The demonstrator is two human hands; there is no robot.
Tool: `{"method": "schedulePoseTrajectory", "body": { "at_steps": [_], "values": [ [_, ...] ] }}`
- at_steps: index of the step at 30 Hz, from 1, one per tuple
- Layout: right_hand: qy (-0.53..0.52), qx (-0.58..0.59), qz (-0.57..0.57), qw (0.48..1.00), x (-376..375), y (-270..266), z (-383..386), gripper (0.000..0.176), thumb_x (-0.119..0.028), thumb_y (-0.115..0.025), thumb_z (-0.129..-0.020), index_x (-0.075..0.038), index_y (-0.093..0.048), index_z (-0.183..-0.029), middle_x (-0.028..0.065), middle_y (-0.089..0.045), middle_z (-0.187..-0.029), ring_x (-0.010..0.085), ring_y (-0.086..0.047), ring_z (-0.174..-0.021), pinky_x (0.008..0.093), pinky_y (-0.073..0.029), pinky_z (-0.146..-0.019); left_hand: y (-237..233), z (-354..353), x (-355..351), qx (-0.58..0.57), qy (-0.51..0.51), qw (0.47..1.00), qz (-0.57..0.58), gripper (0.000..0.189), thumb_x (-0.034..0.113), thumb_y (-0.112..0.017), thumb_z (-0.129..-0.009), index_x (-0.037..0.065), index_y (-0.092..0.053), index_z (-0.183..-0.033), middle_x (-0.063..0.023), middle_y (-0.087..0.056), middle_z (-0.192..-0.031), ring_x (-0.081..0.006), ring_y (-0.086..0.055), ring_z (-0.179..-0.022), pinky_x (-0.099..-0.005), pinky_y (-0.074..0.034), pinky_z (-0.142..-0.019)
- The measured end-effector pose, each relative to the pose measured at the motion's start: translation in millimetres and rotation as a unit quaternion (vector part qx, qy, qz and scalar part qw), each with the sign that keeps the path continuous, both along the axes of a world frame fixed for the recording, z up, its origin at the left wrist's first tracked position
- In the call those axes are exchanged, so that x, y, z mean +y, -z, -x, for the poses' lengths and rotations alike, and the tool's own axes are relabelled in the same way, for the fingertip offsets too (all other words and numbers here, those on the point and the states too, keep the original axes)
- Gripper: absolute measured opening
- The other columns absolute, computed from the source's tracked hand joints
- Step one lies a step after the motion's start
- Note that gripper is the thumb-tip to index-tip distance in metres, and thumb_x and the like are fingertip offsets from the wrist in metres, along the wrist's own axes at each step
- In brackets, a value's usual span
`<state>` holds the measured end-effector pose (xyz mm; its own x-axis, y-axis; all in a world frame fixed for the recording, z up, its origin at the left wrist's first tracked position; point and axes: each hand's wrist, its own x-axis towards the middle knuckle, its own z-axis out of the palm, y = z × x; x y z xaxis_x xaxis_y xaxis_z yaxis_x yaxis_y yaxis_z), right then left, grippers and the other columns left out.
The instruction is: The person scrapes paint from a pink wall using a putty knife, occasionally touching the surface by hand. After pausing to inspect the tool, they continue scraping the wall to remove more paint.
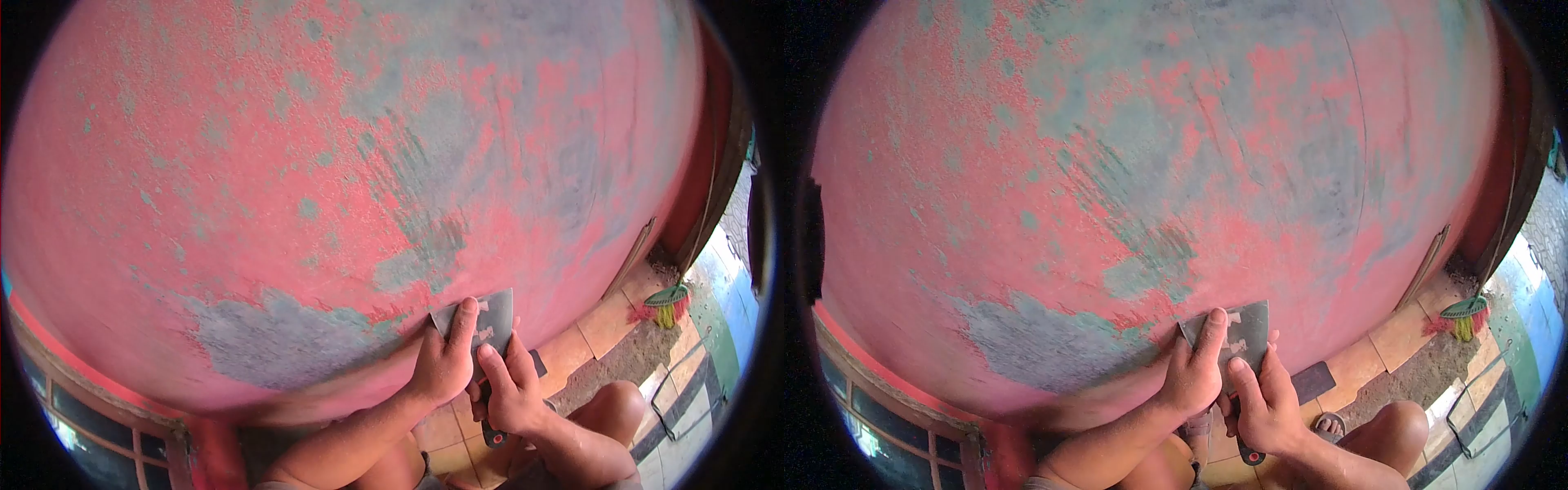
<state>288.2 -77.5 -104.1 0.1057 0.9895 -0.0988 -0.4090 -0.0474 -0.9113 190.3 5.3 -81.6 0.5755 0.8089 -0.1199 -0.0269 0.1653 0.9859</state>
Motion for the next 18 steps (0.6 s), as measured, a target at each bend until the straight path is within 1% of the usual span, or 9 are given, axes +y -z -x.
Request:
{"method": "schedulePoseTrajectory", "body": {
  "at_steps": [4,7,10,13,16,18],
  "values": [
    [-0.007,-0.017,0.002,1.000,1.8,-0.9,-4.6,0.021,-0.026,-0.040,-0.107,-0.008,-0.041,-0.117,0.0038,-0.053,-0.066,0.0124,-0.048,-0.041,0.0262,-0.042,-0.038,7.2,-4.2,1.2,-0.016,-0.014,1.000,-0.011,0.061,0.048,-0.031,-0.107,-0.003,-0.062,-0.116,-0.0133,-0.072,-0.108,-0.0200,-0.070,-0.092,-0.0326,-0.059,-0.078],
    [-0.007,-0.022,-0.004,1.000,0.6,0.3,-5.1,0.022,-0.026,-0.041,-0.107,-0.007,-0.041,-0.118,0.0033,-0.053,-0.066,0.0117,-0.049,-0.042,0.0256,-0.042,-0.039,0.2,-5.3,-1.2,-0.035,-0.031,0.999,0.023,0.050,0.038,-0.036,-0.108,-0.004,-0.063,-0.113,-0.0128,-0.072,-0.105,-0.0189,-0.070,-0.091,-0.0302,-0.057,-0.075],
    [-0.004,-0.026,-0.005,1.000,0.2,-5.2,-6.4,0.022,-0.026,-0.041,-0.107,-0.007,-0.041,-0.118,0.0030,-0.053,-0.066,0.0115,-0.049,-0.043,0.0253,-0.042,-0.038,-2.8,-5.8,-1.1,-0.029,-0.025,0.999,0.038,0.050,0.038,-0.036,-0.108,-0.004,-0.062,-0.114,-0.0133,-0.072,-0.106,-0.0191,-0.070,-0.090,-0.0306,-0.057,-0.075],
    [0.006,-0.046,-0.009,0.999,0.3,-3.9,-6.8,0.026,-0.023,-0.043,-0.106,-0.002,-0.040,-0.122,0.0042,-0.055,-0.068,0.0113,-0.051,-0.047,0.0259,-0.044,-0.042,8.5,-7.6,0.6,-0.041,-0.020,0.999,-0.014,0.062,0.048,-0.032,-0.107,-0.007,-0.059,-0.118,-0.0181,-0.071,-0.107,-0.0239,-0.070,-0.094,-0.0346,-0.058,-0.083],
    [0.019,-0.049,-0.053,0.997,6.3,-7.7,-2.5,0.026,-0.023,-0.043,-0.106,-0.002,-0.040,-0.123,0.0043,-0.056,-0.070,0.0110,-0.051,-0.047,0.0258,-0.044,-0.042,8.8,-5.9,1.1,-0.069,-0.042,0.997,-0.012,0.063,0.048,-0.032,-0.107,-0.008,-0.057,-0.121,-0.0199,-0.069,-0.111,-0.0251,-0.069,-0.098,-0.0364,-0.057,-0.087],
    [0.030,-0.061,-0.055,0.996,6.9,-12.8,-2.1,0.026,-0.023,-0.044,-0.106,-0.002,-0.041,-0.122,0.0045,-0.056,-0.072,0.0108,-0.052,-0.047,0.0257,-0.044,-0.042,4.8,-9.2,-8.7,-0.090,-0.069,0.993,-0.025,0.060,0.048,-0.034,-0.107,-0.004,-0.062,-0.119,-0.0142,-0.070,-0.109,-0.0190,-0.068,-0.093,-0.0311,-0.056,-0.076]
  ]
}}
